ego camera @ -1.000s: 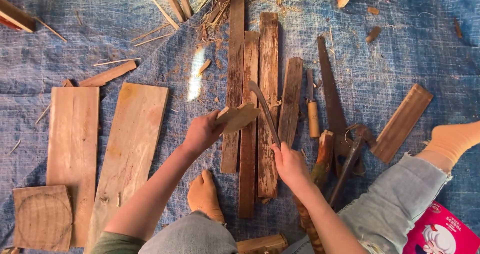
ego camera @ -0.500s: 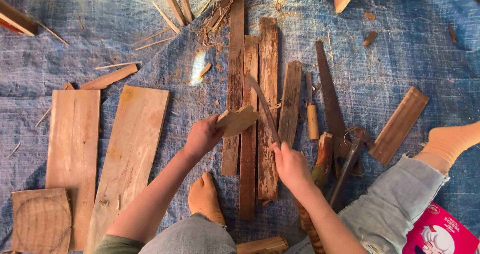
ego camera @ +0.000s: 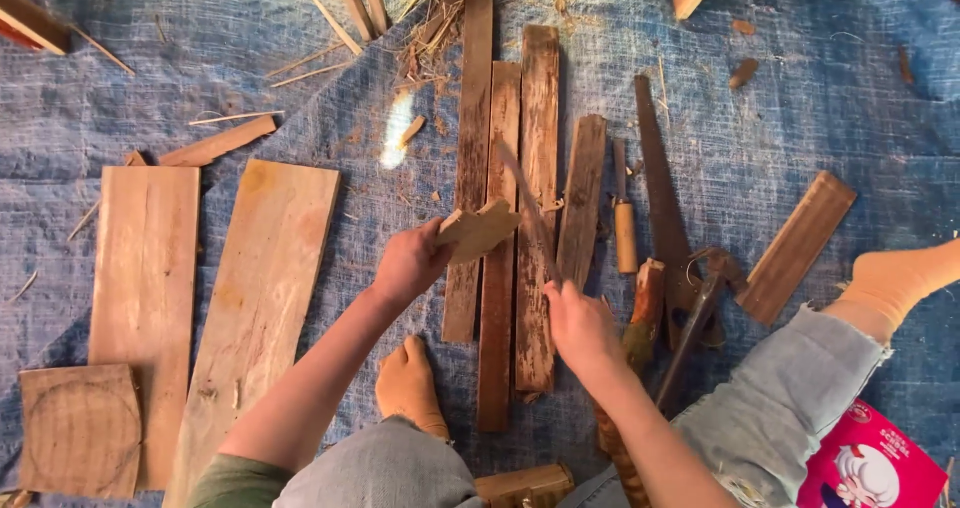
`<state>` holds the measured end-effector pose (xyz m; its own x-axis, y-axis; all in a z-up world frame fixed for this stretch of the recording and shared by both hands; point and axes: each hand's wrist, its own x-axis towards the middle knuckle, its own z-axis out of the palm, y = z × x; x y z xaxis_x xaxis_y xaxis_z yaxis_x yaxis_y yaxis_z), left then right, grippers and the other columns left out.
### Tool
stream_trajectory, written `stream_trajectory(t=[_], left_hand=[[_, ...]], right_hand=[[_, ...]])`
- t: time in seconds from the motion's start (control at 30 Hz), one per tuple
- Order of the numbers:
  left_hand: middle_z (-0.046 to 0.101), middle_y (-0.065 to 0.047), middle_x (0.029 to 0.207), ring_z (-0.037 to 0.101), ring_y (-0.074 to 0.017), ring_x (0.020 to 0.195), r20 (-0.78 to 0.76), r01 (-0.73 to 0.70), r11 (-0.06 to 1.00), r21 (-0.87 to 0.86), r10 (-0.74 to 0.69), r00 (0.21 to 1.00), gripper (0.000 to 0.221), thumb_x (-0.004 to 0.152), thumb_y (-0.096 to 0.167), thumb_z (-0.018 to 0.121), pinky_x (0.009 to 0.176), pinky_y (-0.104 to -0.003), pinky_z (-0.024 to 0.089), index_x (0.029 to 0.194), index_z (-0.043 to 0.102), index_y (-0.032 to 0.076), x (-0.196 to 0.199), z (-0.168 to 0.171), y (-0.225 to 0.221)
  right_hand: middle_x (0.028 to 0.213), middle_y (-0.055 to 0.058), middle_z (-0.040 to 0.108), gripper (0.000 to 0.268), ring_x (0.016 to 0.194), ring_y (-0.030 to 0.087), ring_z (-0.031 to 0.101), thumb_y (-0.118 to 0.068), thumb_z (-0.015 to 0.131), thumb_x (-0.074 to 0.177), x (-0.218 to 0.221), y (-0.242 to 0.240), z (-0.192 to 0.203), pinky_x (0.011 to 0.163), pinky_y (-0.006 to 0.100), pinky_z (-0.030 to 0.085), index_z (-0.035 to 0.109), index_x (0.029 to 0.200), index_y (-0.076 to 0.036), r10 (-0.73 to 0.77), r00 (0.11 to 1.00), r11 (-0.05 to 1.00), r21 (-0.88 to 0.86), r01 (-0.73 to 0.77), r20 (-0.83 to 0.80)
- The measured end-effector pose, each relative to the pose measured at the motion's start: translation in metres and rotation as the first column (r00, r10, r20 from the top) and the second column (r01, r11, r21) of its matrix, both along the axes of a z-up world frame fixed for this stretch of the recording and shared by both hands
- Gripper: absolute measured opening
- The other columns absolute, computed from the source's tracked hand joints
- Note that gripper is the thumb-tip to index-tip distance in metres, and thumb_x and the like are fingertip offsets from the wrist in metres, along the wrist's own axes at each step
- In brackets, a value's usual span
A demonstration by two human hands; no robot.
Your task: Shaping a small piece of wood using a curved hand tool on a workshop floor.
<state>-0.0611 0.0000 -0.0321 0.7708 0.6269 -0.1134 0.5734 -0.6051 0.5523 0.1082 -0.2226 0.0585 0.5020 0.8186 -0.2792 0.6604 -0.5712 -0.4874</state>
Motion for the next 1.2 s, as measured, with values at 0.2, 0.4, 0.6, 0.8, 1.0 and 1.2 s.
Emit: stream_trajectory(t=[0.2, 0.4, 0.6, 0.8, 1.0, 1.2], left_hand=[[0.072, -0.015, 0.077, 0.073, -0.0388, 0.072, 0.079, 0.055, 0.996, 0.071, -0.061, 0.995, 0.019, 0.091, 0.020, 0.068, 0.061, -0.050, 0.059, 0.104, 0.064, 0.007, -0.008, -0.001, 0.000], [0.071, -0.004, 0.129, 0.068, -0.0199, 0.119, 0.402, 0.112, 0.773, 0.625, -0.442, 0.802, 0.026, 0.108, 0.019, 0.050, 0.104, -0.038, 0.050, 0.123, 0.070, 0.027, -0.017, 0.056, -0.018], [0.068, 0.000, 0.136, 0.064, -0.0137, 0.124, 0.405, 0.049, 0.699, 0.714, -0.468, 0.786, 0.037, 0.112, 0.027, 0.038, 0.109, -0.035, 0.047, 0.126, 0.070, 0.038, -0.021, 0.042, -0.024], [0.059, 0.002, 0.146, 0.059, -0.0119, 0.128, 0.401, 0.013, 0.613, 0.790, -0.532, 0.746, 0.034, 0.111, 0.029, 0.044, 0.109, -0.038, 0.046, 0.125, 0.069, 0.046, -0.011, 0.019, -0.039], [0.056, -0.002, 0.146, 0.050, -0.0270, 0.137, 0.485, -0.098, 0.821, 0.562, -0.231, 0.843, 0.051, 0.096, 0.020, 0.071, 0.111, -0.052, 0.038, 0.136, 0.062, 0.051, -0.001, -0.007, -0.045], [0.049, -0.035, 0.143, 0.052, -0.0495, 0.131, 0.259, -0.108, 0.572, -0.813, 0.521, 0.813, 0.071, 0.104, 0.048, 0.045, 0.110, -0.061, 0.044, 0.161, 0.028, 0.010, -0.006, 0.082, -0.027]], right_hand=[[0.038, 0.008, 0.057, 0.049, 0.040, 0.026, 0.065, -0.042, 0.057, 0.103, 0.019, -0.019, -0.123, 0.033, 0.032, 0.043, 0.054, 0.066, -0.009, -0.166, 0.948, 0.986, -0.020, 0.167, -0.273], [0.056, 0.015, 0.056, 0.029, 0.038, 0.020, 0.053, -0.014, 0.050, 0.103, 0.049, -0.030, -0.045, 0.030, 0.030, 0.046, 0.064, 0.117, 0.007, -0.264, 0.459, 0.880, -0.017, 0.476, -0.848], [0.140, 0.025, 0.061, 0.063, 0.130, 0.041, 0.058, -0.041, 0.068, 0.095, 0.067, -0.069, -0.100, 0.105, 0.054, 0.050, 0.054, 0.149, -0.010, -0.432, 0.836, 0.899, -0.240, 0.367, -0.340], [0.141, 0.026, 0.052, 0.064, 0.125, 0.036, 0.055, -0.034, 0.053, 0.101, 0.020, -0.017, -0.033, 0.100, 0.054, 0.053, 0.043, 0.153, 0.003, -0.244, 0.425, 0.776, 0.088, 0.625, -0.872], [0.077, 0.013, 0.076, 0.021, 0.070, 0.024, 0.076, -0.016, 0.080, 0.091, 0.018, -0.008, -0.129, 0.062, 0.030, 0.060, 0.066, 0.079, -0.006, -0.246, -0.015, 0.589, -0.162, 0.792, -0.969], [0.089, 0.015, 0.079, 0.014, 0.079, 0.028, 0.078, -0.020, 0.078, 0.091, 0.005, 0.007, -0.120, 0.067, 0.035, 0.063, 0.073, 0.089, -0.007, -0.228, -0.109, 0.533, -0.218, 0.818, -0.968]])
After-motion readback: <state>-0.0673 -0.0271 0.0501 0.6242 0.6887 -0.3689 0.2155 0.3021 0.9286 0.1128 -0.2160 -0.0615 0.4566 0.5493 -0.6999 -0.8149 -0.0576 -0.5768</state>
